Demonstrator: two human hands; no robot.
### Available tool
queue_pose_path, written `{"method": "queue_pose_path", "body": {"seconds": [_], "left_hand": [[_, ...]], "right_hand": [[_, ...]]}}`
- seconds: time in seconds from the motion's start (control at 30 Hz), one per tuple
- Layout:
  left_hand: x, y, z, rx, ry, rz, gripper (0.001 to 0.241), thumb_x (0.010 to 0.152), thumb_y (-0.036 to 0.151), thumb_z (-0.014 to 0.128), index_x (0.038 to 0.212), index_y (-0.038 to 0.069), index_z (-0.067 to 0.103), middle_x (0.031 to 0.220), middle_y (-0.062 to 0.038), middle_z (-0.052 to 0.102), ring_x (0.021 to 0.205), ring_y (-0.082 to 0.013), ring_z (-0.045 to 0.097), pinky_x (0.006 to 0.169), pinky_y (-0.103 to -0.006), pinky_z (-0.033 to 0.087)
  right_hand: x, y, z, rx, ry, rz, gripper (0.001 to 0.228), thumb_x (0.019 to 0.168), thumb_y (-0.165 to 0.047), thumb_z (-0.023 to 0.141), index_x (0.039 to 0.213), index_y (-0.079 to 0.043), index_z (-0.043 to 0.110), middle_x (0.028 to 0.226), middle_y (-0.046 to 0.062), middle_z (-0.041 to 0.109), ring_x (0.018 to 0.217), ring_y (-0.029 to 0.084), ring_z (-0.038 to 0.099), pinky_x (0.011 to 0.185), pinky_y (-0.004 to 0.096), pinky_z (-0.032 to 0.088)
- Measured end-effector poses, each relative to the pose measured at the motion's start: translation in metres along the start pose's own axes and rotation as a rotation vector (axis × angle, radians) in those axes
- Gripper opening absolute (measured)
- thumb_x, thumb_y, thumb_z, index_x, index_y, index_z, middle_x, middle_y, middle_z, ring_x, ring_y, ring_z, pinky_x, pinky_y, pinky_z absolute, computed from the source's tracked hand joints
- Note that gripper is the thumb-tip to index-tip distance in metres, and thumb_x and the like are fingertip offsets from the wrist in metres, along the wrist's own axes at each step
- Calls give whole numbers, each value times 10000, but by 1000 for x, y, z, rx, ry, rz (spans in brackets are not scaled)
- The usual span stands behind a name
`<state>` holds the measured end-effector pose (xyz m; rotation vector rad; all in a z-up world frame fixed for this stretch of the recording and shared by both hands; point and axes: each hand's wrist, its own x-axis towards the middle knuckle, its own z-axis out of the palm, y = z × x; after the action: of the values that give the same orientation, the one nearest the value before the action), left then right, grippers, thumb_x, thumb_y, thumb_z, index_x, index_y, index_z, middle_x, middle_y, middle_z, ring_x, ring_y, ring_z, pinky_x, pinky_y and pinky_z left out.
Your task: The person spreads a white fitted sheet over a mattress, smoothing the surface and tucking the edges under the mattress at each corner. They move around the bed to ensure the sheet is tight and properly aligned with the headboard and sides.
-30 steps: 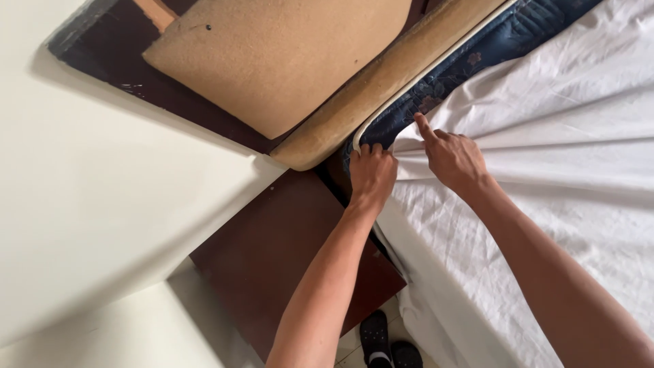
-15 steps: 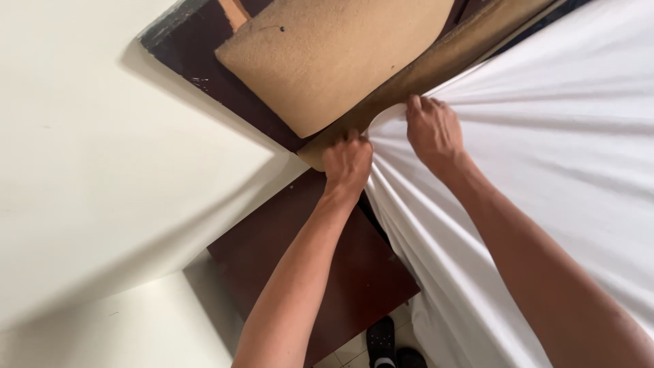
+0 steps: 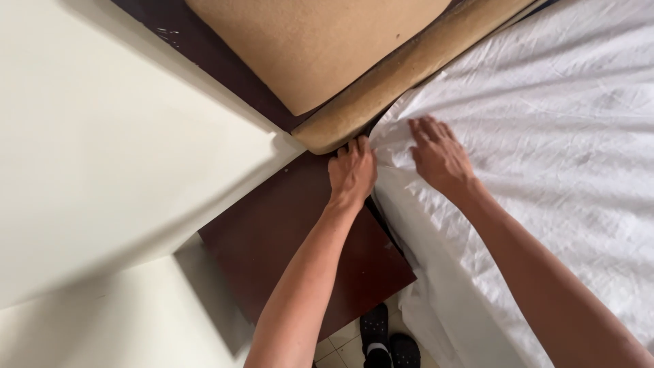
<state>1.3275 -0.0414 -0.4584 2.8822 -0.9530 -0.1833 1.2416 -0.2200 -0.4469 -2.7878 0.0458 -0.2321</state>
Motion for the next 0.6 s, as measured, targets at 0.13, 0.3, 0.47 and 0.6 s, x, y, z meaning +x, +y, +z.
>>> {"method": "queue_pose_path", "body": {"seconds": [0.13, 0.3, 0.47, 0.6], "left_hand": [[8, 19, 15, -91, -27, 19, 416, 1043, 328, 534, 1328, 26, 568, 1190, -193, 680, 904, -321, 714, 640, -446, 598], [12, 47, 37, 92, 294, 391, 463, 851, 316, 609, 1286, 157, 600, 1281, -112, 640, 1127, -315, 621, 867, -450, 521], [23, 67, 30, 44, 172, 312, 302, 1016, 285, 613, 1249, 93, 616, 1170, -81, 662, 1084, -280, 635, 977, -471, 492], [31, 81, 28, 196, 165, 291, 306, 949, 166, 651, 1243, 88, 624, 1110, -62, 665, 1028, -239, 640, 922, -429, 492]], "right_hand": [[-31, 29, 3, -128, 94, 96, 472, 956, -157, 652, 1391, 4, 563, 1420, 205, 584, 1401, 359, 487, 1201, 476, 359], [-56, 47, -14, -163, 91, 107, 484, 966, -254, 653, 1392, -36, 583, 1470, 165, 554, 1420, 322, 469, 1176, 528, 312], [-65, 64, -16, -98, 26, 223, 538, 981, -251, 640, 1469, -47, 540, 1526, 99, 525, 1460, 267, 434, 1216, 545, 276], [-62, 75, -10, -6, -38, 274, 537, 960, -235, 651, 1463, -82, 545, 1547, 81, 503, 1476, 254, 399, 1208, 532, 265]]}}
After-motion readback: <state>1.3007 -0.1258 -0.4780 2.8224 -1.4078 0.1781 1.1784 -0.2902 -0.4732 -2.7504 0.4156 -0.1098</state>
